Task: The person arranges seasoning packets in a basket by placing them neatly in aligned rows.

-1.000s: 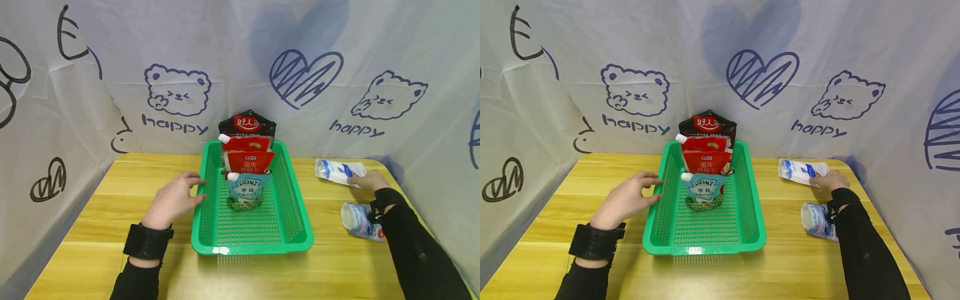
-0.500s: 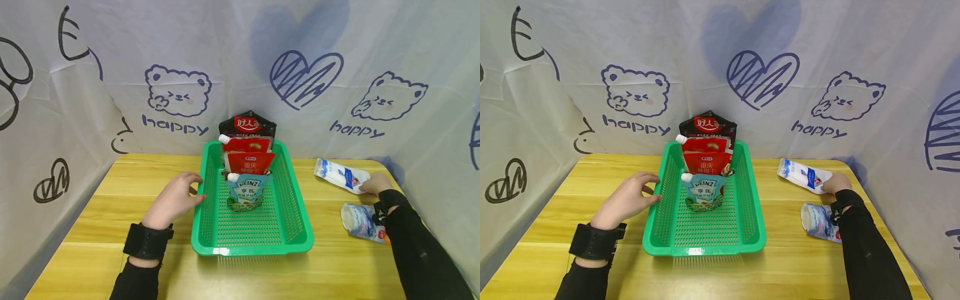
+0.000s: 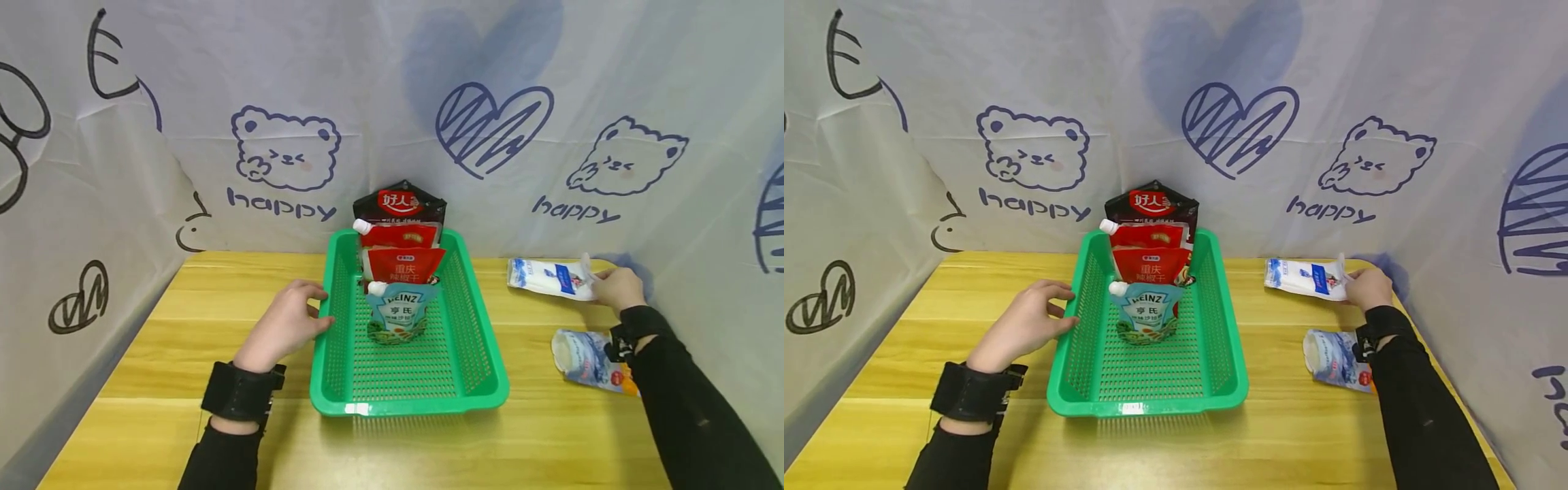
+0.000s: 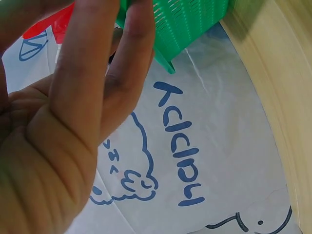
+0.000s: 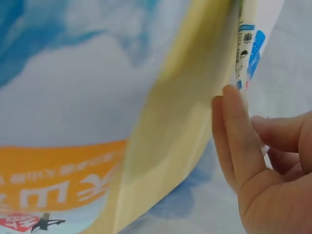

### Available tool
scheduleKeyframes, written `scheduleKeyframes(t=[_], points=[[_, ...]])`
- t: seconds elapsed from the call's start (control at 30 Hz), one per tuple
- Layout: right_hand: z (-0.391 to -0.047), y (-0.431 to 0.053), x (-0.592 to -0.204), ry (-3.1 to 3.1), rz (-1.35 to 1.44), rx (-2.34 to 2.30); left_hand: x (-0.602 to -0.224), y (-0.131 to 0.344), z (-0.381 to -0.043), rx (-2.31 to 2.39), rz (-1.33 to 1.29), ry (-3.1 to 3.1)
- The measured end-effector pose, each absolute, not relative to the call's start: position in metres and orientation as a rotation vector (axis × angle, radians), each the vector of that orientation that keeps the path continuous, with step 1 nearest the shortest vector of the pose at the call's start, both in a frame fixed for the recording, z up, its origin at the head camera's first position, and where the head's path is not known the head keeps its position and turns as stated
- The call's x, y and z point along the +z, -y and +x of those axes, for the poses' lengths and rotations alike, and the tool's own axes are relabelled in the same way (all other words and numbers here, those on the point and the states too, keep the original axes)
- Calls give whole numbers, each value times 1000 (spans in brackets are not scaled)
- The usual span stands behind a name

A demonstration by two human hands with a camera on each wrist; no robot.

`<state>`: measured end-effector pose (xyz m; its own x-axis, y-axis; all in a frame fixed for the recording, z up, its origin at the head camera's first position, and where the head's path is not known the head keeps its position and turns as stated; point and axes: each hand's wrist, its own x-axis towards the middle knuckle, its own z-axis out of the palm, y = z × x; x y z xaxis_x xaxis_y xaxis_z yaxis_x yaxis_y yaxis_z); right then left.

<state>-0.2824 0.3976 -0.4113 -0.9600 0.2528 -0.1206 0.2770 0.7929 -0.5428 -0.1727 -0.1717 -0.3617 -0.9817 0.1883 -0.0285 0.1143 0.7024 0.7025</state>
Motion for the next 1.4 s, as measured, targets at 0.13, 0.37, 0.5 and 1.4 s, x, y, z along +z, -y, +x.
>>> scheduleKeyframes(t=[0.13, 0.37, 0.5, 1.4], points=[[-284, -391, -407, -2847, 421, -1202, -362, 172, -173, 1157, 238, -2796], [-287, -361, -390, -2852, 393, -1448, -364, 173, -173, 1138, 241, -2802], [-286, -342, -381, -2928, 359, -1449, -365, 173, -173, 1127, 240, -2806], [-209, -281, -299, -3403, -145, -1664, -362, 172, -173, 1128, 252, -2805]])
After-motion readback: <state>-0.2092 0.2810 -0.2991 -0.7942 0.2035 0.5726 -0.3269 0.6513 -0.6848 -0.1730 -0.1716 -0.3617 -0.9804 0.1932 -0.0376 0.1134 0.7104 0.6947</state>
